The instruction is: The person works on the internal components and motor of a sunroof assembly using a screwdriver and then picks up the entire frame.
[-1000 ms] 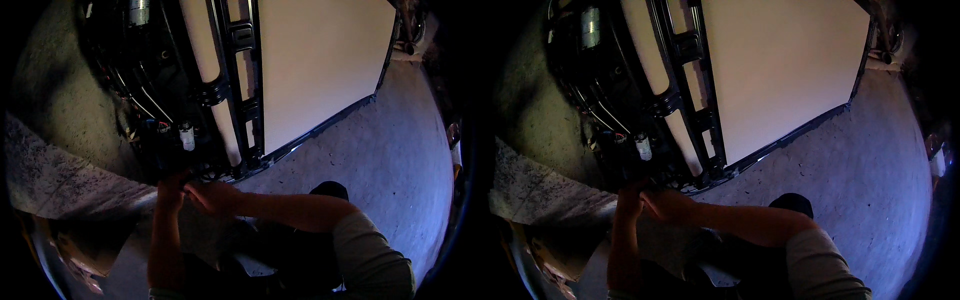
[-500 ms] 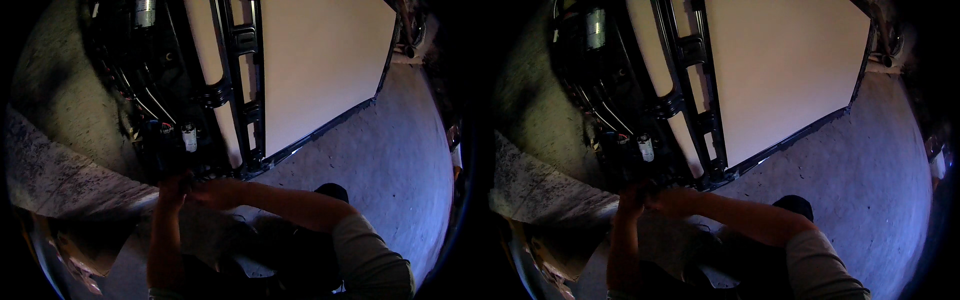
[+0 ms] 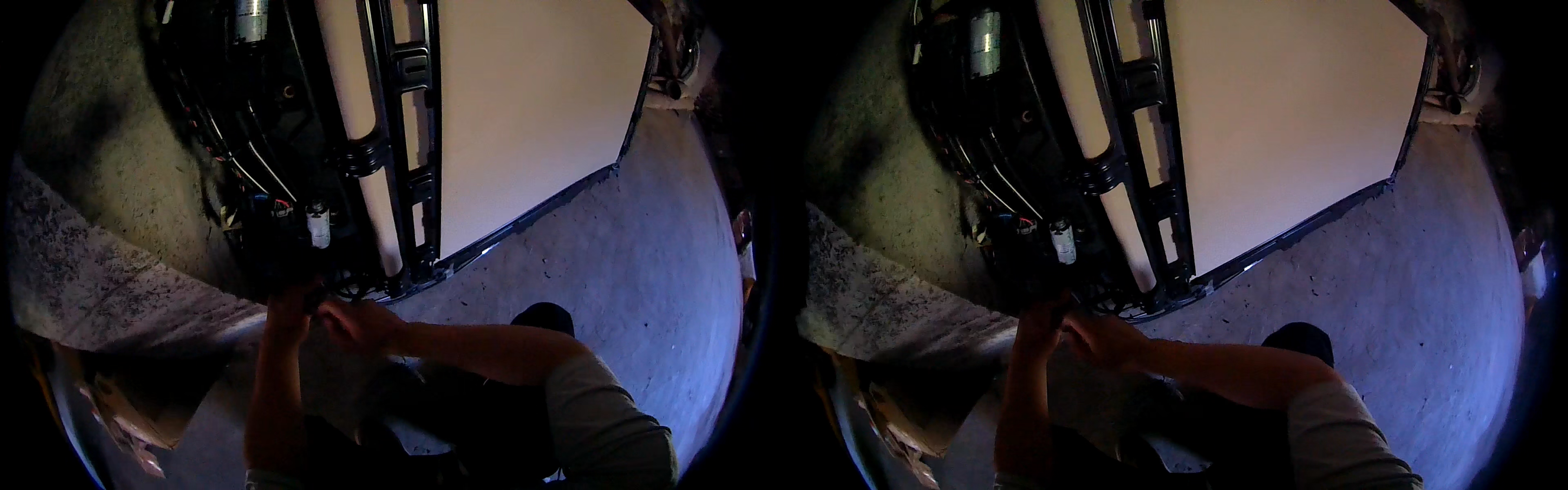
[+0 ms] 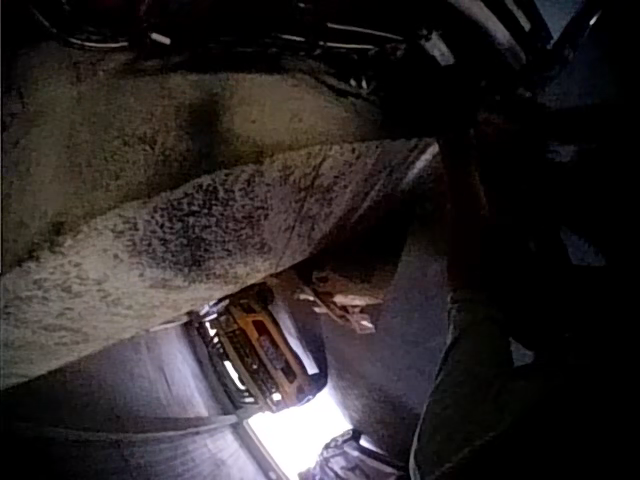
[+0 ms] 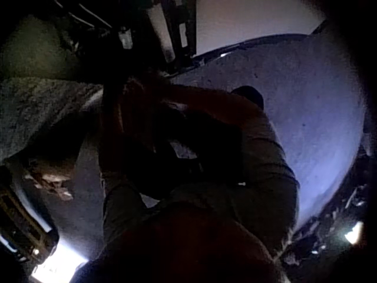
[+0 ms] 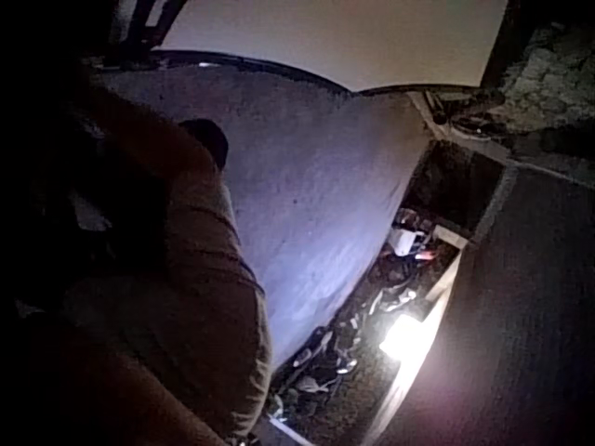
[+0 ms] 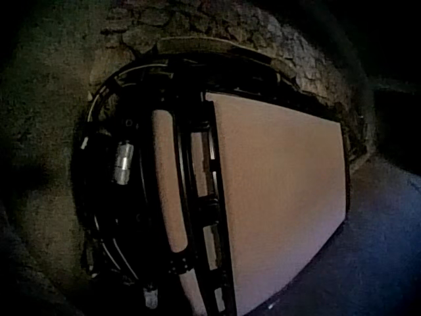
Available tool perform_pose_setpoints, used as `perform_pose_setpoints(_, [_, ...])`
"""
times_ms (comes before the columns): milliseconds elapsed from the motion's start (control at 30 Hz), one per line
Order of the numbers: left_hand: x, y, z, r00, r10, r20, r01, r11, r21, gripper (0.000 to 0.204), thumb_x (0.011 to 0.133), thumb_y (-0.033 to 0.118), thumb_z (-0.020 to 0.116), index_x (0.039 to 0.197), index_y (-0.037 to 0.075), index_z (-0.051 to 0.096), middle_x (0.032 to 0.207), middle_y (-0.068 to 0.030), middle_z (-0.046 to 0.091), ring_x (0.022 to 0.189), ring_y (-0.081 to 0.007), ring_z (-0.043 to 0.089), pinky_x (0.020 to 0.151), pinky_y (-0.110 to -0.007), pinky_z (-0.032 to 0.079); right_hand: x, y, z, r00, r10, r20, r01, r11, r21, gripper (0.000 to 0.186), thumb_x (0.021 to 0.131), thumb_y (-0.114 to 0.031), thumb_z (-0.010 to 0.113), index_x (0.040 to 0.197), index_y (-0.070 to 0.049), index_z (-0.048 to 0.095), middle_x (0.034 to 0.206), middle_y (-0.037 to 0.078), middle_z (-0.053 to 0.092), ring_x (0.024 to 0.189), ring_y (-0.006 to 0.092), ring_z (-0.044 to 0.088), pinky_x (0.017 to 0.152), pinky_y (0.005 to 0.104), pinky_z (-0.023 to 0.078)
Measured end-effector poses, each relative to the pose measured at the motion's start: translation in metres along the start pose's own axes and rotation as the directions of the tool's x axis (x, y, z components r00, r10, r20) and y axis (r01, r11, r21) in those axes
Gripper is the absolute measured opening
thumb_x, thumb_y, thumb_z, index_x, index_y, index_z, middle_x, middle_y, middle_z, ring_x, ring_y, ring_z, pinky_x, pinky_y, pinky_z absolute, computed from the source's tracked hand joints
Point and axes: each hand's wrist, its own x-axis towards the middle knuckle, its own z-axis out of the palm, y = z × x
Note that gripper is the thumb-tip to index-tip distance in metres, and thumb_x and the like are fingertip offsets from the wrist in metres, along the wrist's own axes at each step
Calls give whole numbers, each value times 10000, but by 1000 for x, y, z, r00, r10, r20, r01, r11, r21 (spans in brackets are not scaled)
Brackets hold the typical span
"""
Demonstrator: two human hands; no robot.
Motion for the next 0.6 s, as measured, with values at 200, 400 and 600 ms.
perform_pose_setpoints(200, [4,11,3,933,-348,92,343,785,-515,210,940,189,619,1095,55,660,909,-89,691,829,-223,677,643,-346,562,2,19,6,997,27,76,-62,861,505,326,963,-141,532,1275,-45,519,951,135,670,885,238,686,796,389,542])
perform_pose_setpoints(400, [17,-14,2,818,-432,380,537,337,-774,202,908,217,689,1034,67,636,942,-41,681,794,-171,675,513,-315,553,16,52,11,965,-106,241,-65,791,609,369,955,-118,551,1317,-55,513,983,131,670,952,229,668,853,379,533])
perform_pose_setpoints(600, [15,-44,16,929,-318,189,329,480,-813,149,904,158,685,1020,85,626,827,7,629,652,-109,584,500,-250,463,20,51,-9,845,-356,399,514,748,-420,377,949,-260,584,1261,-54,535,1040,200,678,899,360,689,764,438,573])
